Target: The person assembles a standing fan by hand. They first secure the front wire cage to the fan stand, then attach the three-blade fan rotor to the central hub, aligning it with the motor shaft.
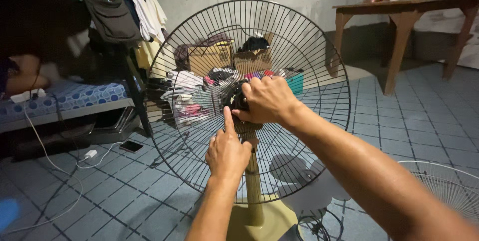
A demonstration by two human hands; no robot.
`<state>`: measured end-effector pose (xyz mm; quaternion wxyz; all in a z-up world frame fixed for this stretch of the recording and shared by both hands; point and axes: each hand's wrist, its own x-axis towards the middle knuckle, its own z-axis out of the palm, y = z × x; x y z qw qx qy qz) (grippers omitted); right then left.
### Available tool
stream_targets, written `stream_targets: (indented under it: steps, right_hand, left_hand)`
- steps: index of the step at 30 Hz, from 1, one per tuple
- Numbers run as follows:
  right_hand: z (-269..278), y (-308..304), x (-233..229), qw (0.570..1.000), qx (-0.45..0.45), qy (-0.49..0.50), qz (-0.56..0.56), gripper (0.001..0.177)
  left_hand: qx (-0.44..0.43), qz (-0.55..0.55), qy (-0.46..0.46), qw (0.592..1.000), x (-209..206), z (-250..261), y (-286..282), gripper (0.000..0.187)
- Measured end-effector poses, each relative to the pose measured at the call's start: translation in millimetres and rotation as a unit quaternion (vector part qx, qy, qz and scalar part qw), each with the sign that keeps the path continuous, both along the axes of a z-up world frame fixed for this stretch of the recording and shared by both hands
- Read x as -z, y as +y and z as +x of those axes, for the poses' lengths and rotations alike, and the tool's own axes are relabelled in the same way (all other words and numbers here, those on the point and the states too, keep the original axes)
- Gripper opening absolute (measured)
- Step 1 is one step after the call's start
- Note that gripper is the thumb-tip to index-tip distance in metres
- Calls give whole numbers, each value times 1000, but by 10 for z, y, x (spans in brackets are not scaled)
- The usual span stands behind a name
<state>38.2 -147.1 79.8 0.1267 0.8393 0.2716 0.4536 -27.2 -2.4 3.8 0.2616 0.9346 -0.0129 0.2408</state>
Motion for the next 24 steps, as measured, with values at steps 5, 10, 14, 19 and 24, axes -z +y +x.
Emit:
stream_targets:
  steps: [5,10,14,19,24]
  right_hand:
    - [101,-37,-7,999,-15,-1,-32,73]
    - [159,-42,49,996,-55,-63,-7,69]
    - [224,-1,158,995,-58,-66,52,66]
    - [236,57,370,982,-45,-100,156,63]
    - [118,163,452,965,-18,-129,227,64]
  left_hand:
    - [0,13,21,1000,-21,-46,1,113]
    - [8,20,26,999,-68,-66,13,112]
    - [14,19,40,999,-69,-21,35,111]
    - [7,23,46,999,-19,28,-5,111]
    - [-2,48,4,999,10,16,-13,108]
